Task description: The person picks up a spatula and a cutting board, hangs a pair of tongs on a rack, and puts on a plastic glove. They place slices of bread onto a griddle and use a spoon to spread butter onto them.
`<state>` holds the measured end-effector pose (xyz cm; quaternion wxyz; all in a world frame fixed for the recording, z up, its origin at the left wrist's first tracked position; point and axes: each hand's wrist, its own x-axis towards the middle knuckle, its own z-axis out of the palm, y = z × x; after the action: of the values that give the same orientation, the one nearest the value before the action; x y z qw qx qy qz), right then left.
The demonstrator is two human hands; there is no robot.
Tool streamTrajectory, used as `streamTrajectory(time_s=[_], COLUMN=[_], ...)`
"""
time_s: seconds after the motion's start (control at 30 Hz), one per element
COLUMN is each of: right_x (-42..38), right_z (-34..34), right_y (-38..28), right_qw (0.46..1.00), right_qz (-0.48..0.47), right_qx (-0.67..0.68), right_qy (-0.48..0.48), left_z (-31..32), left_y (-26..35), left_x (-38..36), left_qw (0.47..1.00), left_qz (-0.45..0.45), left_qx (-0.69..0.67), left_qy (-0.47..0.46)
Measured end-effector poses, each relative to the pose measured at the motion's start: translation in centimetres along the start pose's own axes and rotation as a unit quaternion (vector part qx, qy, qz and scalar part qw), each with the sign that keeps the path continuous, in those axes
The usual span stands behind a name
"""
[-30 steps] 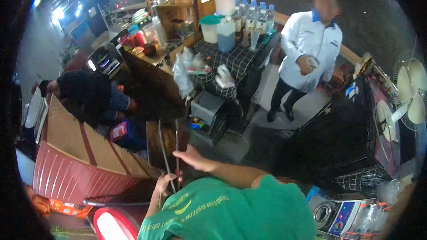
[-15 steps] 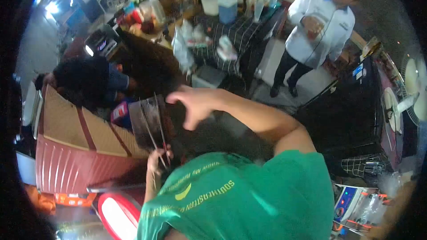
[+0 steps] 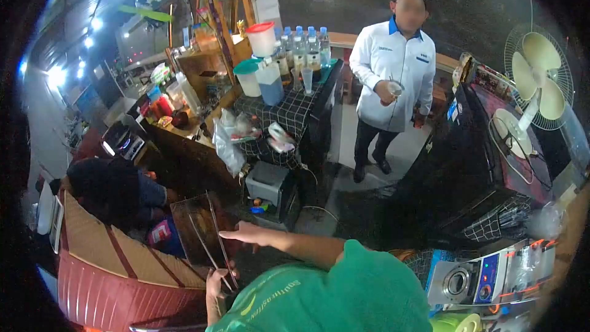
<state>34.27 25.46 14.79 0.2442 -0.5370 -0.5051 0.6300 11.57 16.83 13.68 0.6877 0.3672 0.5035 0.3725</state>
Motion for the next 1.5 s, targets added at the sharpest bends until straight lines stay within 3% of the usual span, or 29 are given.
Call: streamTrajectory(time_s=[0.03, 0.07, 0.13, 0.17, 0.2, 0.23, 0.27, 0.33, 0.57, 0.6, 0.63, 0.73, 0.77, 0.83, 0.87, 0.97, 1.03, 1.13, 1.23, 1.3, 1.4, 1.5], right_x=[0.9, 0.7, -0.2, 2.1, 1.8, 1.2, 0.7, 0.1, 0.8, 0.7, 0.6, -0.5, -0.1, 0.6, 0.9, -0.7, -2.2, -3.2, -3.3, 1.2, 4.5, 1.8], right_z=[0.8, 0.8, 1.5, 2.1, 1.3, 0.8, 0.9, -0.4, 0.9, 1.2, 1.4, 1.3, 1.6, 1.7, 1.4, 0.7, 0.5, 0.1, -0.5, -0.8, -1.3, -1.8], right_y=[1.3, 1.2, 1.2, 2.9, 2.4, 2.4, 3.0, 3.1, 6.1, 6.4, 6.6, 6.0, 6.6, 7.2, 7.6, 5.8, 3.6, 1.6, 0.0, 3.6, 7.0, 4.0], right_qw=[0.993, 0.993, 0.960, 0.948, 0.913, 0.854, 0.857, 0.823, 0.816, 0.815, 0.814, 0.818, 0.828, 0.838, 0.845, 0.848, 0.843, 0.871, 0.876, 0.817, 0.824, 0.827], right_qz=[0.034, 0.032, -0.111, -0.128, -0.058, 0.022, 0.031, -0.051, -0.025, -0.021, -0.020, -0.016, -0.026, -0.036, -0.004, 0.032, 0.043, 0.011, 0.060, 0.005, 0.018, 0.003], right_qx=[0.115, 0.113, 0.256, 0.287, 0.402, 0.509, 0.499, 0.547, 0.567, 0.568, 0.570, 0.562, 0.555, 0.544, 0.534, 0.528, 0.536, 0.486, 0.461, 0.575, 0.560, 0.554], right_qy=[-0.017, -0.017, 0.007, 0.062, -0.022, -0.108, -0.126, -0.146, -0.115, -0.112, -0.108, -0.123, -0.073, -0.027, -0.025, -0.022, -0.019, 0.066, 0.131, 0.044, 0.086, 0.097], left_z=[0.4, 1.1, 1.0, 0.5, 0.6, -0.3, -0.4, 0.5, -1.4, -1.5, -1.6, -1.1, -0.6, 0.5, 0.4, 1.7, 3.7, 4.6, 5.2, 5.7, 5.8, 5.8], left_y=[0.4, 1.5, 1.7, 1.4, 2.2, 2.0, 1.9, 3.0, 2.1, 2.6, 3.1, 5.0, 5.3, 4.5, 3.2, 3.1, 5.2, 5.9, 6.4, 6.4, 5.4, 4.0], left_x=[-0.4, -0.8, -0.2, -0.4, -0.5, 0.2, 0.1, 0.2, 0.9, 0.7, 0.2, -1.7, -2.5, -4.0, -3.8, -3.9, -4.5, -4.3, -3.7, -3.0, -1.6, -0.5], left_qw=[1.000, 0.999, 0.997, 0.992, 0.986, 0.984, 0.983, 0.979, 0.964, 0.957, 0.959, 0.872, 0.872, 0.839, 0.803, 0.826, 0.846, 0.785, 0.777, 0.783, 0.763, 0.743], left_qz=[0.002, -0.015, -0.004, 0.002, -0.040, -0.080, -0.091, -0.067, -0.079, -0.033, -0.034, 0.042, 0.044, 0.205, 0.228, 0.250, 0.200, 0.351, 0.329, 0.324, 0.323, 0.311], left_qx=[-0.012, -0.017, 0.029, 0.073, 0.150, 0.118, 0.105, 0.093, 0.115, 0.221, 0.220, 0.483, 0.483, 0.493, 0.529, 0.472, 0.460, 0.490, 0.515, 0.504, 0.529, 0.566], left_qy=[0.001, -0.044, -0.077, -0.106, -0.061, -0.103, -0.122, -0.167, -0.226, -0.185, -0.178, -0.071, -0.067, 0.110, 0.156, 0.179, 0.180, 0.145, 0.153, 0.166, 0.184, 0.179])
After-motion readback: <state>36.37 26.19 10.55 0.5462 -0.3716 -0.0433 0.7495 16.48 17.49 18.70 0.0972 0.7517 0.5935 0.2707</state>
